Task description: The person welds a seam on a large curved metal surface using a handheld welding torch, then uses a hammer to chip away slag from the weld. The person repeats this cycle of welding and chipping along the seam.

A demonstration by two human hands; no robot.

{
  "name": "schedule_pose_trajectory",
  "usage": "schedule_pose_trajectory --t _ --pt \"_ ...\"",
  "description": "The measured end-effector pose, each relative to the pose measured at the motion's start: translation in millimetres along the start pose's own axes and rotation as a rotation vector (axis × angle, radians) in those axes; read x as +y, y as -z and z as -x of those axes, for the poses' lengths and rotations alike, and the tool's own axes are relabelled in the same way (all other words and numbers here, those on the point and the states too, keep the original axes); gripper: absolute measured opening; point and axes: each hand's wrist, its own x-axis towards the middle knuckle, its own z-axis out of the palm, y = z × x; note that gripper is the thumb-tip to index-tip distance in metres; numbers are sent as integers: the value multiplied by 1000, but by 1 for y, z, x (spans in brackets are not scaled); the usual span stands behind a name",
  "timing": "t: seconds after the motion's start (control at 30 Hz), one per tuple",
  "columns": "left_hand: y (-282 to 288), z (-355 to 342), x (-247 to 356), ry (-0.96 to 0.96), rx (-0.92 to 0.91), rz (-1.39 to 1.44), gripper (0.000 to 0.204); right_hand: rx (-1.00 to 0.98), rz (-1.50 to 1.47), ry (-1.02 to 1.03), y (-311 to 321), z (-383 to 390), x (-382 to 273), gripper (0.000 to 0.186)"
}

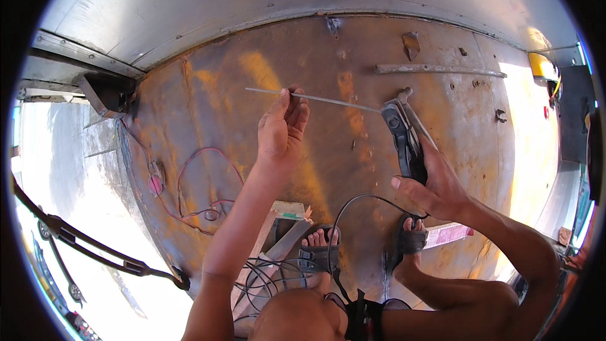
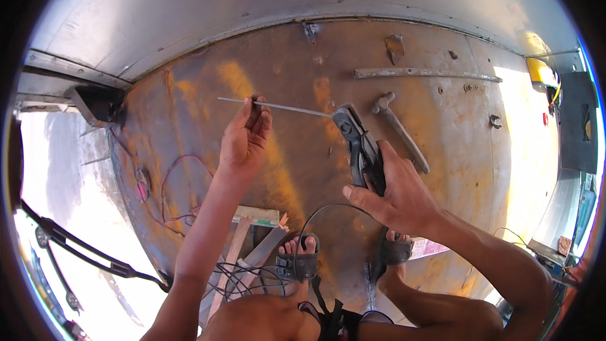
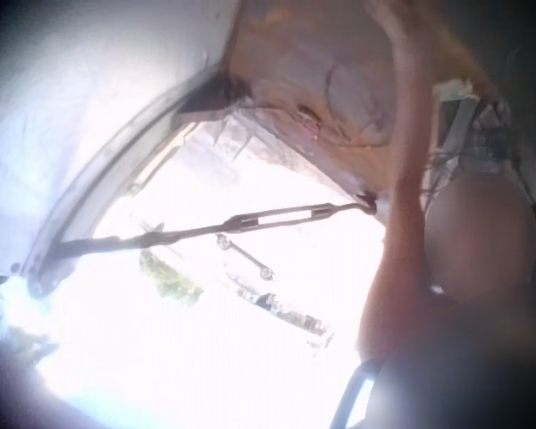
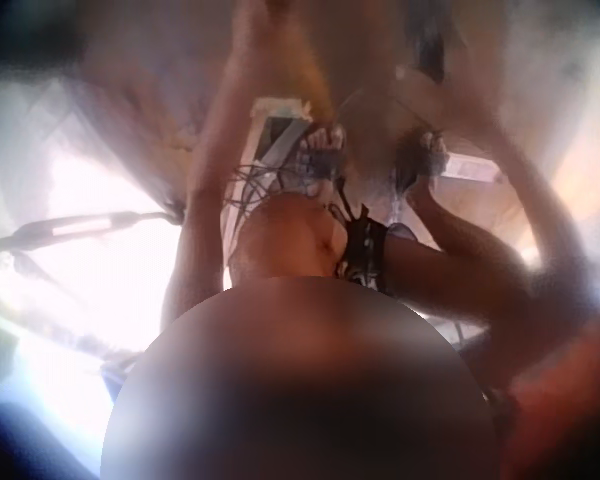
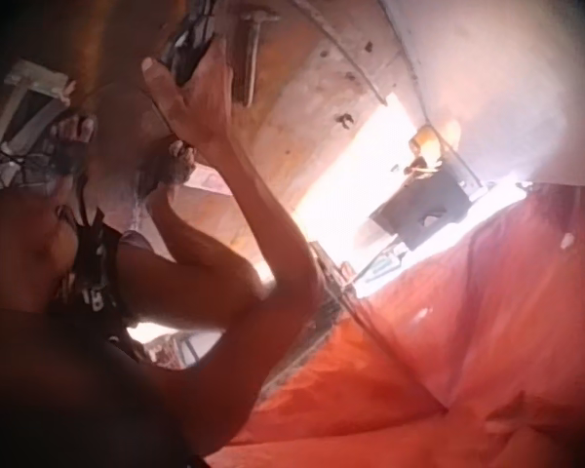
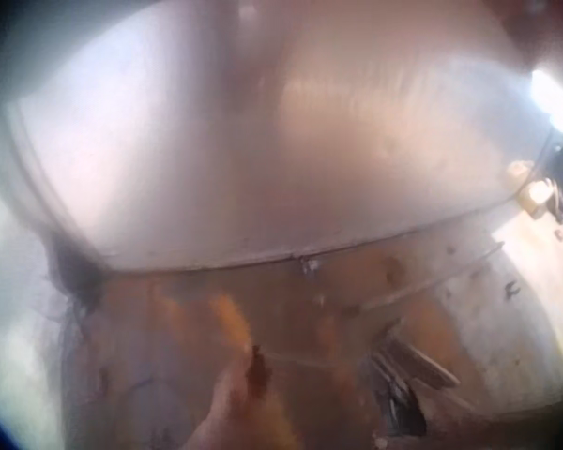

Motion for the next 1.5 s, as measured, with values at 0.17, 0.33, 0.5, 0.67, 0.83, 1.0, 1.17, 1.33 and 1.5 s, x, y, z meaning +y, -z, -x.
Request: schedule_pose_trajectory --t 0.17,0.33,0.5,0.67,0.83,1.0,1.17,1.33,1.5 --pt "2 -6 -1 -12 31 -108 25 117 -117 37 -29 5 27 62" --pt "-31 -19 -2 37 -66 -400 35 237 -433 -98 -41 6 68 59" --pt "-56 -20 -7 -1 -350 -689 46 396 -689 -7 -35 8 84 59" --pt "-52 -15 -51 63 -466 -1370 58 567 -506 140 -53 10 111 108" --pt "-67 -5 -76 -89 -804 -1942 77 688 -508 84 -74 13 119 106" --pt "-78 -13 -111 -32 -761 -2016 98 617 -452 63 -73 -1 126 103" --pt "-52 -33 -128 -50 -414 -2066 117 596 -416 166 -70 -40 146 100" --pt "-41 -41 -116 48 -404 -1939 95 618 -339 223 -68 -64 136 100" --pt "-30 -43 -113 -20 -452 -1887 87 612 -304 214 -74 -65 133 101"
